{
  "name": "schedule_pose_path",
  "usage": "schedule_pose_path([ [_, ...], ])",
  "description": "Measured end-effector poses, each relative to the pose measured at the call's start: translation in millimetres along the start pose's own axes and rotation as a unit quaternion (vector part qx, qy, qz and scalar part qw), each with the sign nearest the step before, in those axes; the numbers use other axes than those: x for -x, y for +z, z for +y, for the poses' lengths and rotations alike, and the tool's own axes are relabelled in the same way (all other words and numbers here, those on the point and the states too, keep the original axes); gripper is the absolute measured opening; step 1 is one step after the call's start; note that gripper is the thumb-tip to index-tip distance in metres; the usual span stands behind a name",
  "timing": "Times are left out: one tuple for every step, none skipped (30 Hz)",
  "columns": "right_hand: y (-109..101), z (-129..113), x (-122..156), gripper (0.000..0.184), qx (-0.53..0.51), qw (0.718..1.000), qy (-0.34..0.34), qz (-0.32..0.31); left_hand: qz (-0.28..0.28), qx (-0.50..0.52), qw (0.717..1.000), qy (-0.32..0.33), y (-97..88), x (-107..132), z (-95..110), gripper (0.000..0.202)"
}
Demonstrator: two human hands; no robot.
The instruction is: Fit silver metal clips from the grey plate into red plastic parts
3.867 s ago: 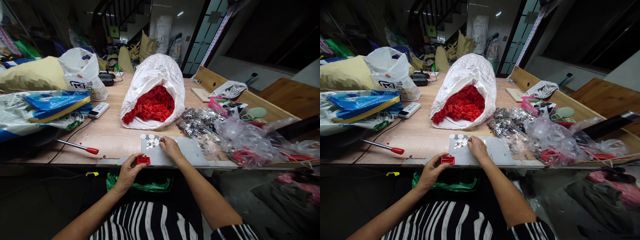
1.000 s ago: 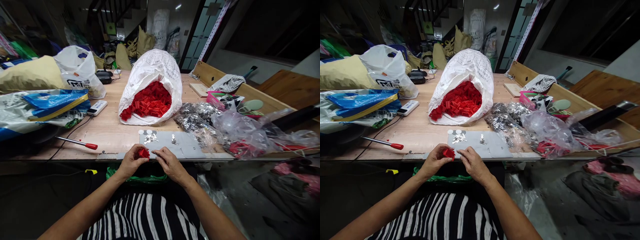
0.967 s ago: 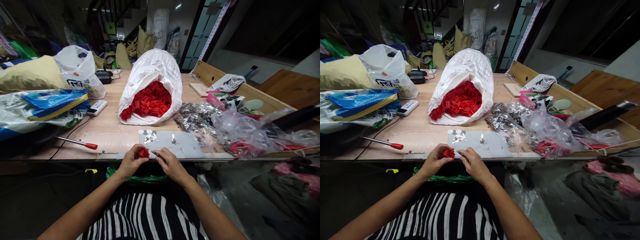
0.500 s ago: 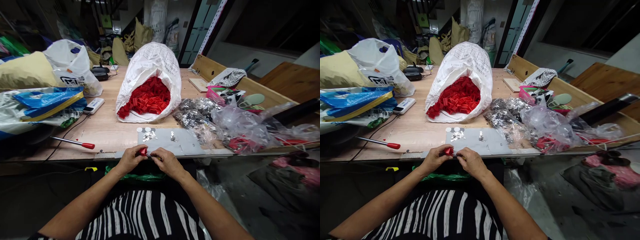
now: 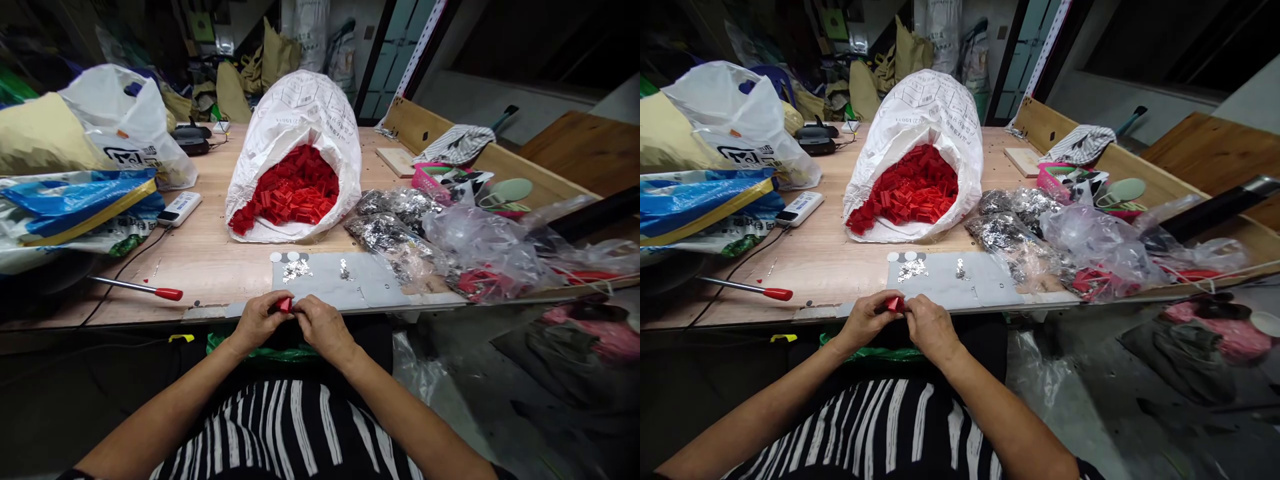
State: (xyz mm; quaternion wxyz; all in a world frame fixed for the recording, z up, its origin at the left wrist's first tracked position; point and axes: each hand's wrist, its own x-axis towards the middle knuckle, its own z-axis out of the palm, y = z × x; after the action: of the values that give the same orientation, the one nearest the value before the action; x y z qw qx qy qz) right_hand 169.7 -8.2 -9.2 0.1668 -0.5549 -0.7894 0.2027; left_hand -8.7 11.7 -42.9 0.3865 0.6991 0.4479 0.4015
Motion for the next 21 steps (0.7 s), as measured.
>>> schedule_pose_path([
  [1, -2, -1, 0.016, 0.009, 1.0, 0.007, 0.0, -0.001, 0.002, 1.0, -0.003, 0.4, 0, -1, 0.031],
  [1, -3, -1, 0.015, 0.01, 1.0, 0.009, -0.003, -0.002, 0.005, 1.0, -0.004, 0.7, 1, -1, 0.031],
  [0, -3, -2, 0.015, 0.005, 1.0, 0.007, -0.007, -0.004, 0.007, 1.0, -0.005, 0.8, 1, -1, 0.031],
  [-1, -3, -3, 0.014, -0.006, 1.0, 0.003, -0.013, -0.006, 0.009, 1.0, -0.005, 0.8, 1, -2, 0.032],
  [-2, -2, -3, 0.013, -0.019, 1.0, -0.001, -0.017, -0.007, 0.011, 1.0, -0.004, 0.6, 1, -2, 0.032],
  [-5, 0, -3, 0.012, -0.031, 0.999, -0.002, -0.018, -0.009, 0.014, 1.0, -0.004, 0.2, 1, -2, 0.032],
  [-7, 1, -3, 0.012, -0.039, 0.999, -0.001, -0.016, -0.012, 0.018, 1.0, -0.004, -0.3, 0, -2, 0.032],
  [-9, 2, -2, 0.012, -0.045, 0.999, 0.002, -0.011, -0.015, 0.02, 1.0, -0.004, -0.8, 0, -1, 0.032],
  [-11, 3, -2, 0.012, -0.048, 0.999, 0.004, -0.006, -0.016, 0.022, 1.0, -0.005, -1.3, 0, -1, 0.033],
  [-12, 4, -1, 0.012, -0.048, 0.999, 0.005, -0.003, -0.015, 0.023, 1.0, -0.006, -1.8, -1, -1, 0.033],
  [-13, 4, -1, 0.013, -0.046, 0.999, 0.005, -0.002, -0.016, 0.024, 1.0, -0.007, -2.2, -1, -1, 0.033],
  [-14, 4, 0, 0.013, -0.044, 0.999, 0.005, -0.004, -0.016, 0.026, 0.999, -0.009, -2.4, -1, -1, 0.033],
  [-14, 4, 0, 0.013, -0.041, 0.999, 0.004, -0.007, -0.016, 0.03, 0.999, -0.012, -2.6, -1, -1, 0.034],
  [-13, 5, 1, 0.013, -0.037, 0.999, 0.005, -0.01, -0.016, 0.035, 0.999, -0.015, -2.7, -1, -1, 0.034],
  [-13, 5, 1, 0.013, -0.033, 0.999, 0.005, -0.014, -0.016, 0.039, 0.999, -0.018, -2.7, -1, -1, 0.034],
  [-12, 5, 1, 0.013, -0.027, 0.999, 0.006, -0.016, -0.015, 0.043, 0.999, -0.019, -2.7, -1, -1, 0.035],
  [-11, 5, 1, 0.013, -0.021, 1.0, 0.006, -0.019, -0.013, 0.046, 0.999, -0.02, -2.7, -1, -1, 0.035],
  [-10, 5, 1, 0.013, -0.014, 1.0, 0.008, -0.02, -0.01, 0.047, 0.999, -0.019, -2.6, -1, -2, 0.035],
  [-9, 4, 1, 0.013, -0.006, 1.0, 0.009, -0.02, -0.007, 0.047, 0.999, -0.017, -2.4, -1, -2, 0.036],
  [-8, 4, 1, 0.013, 0.002, 1.0, 0.009, -0.02, -0.004, 0.046, 0.999, -0.015, -2.1, -1, -1, 0.036],
  [-7, 3, 1, 0.013, 0.01, 1.0, 0.011, -0.02, -0.002, 0.045, 0.999, -0.013, -1.7, -1, -1, 0.036],
])
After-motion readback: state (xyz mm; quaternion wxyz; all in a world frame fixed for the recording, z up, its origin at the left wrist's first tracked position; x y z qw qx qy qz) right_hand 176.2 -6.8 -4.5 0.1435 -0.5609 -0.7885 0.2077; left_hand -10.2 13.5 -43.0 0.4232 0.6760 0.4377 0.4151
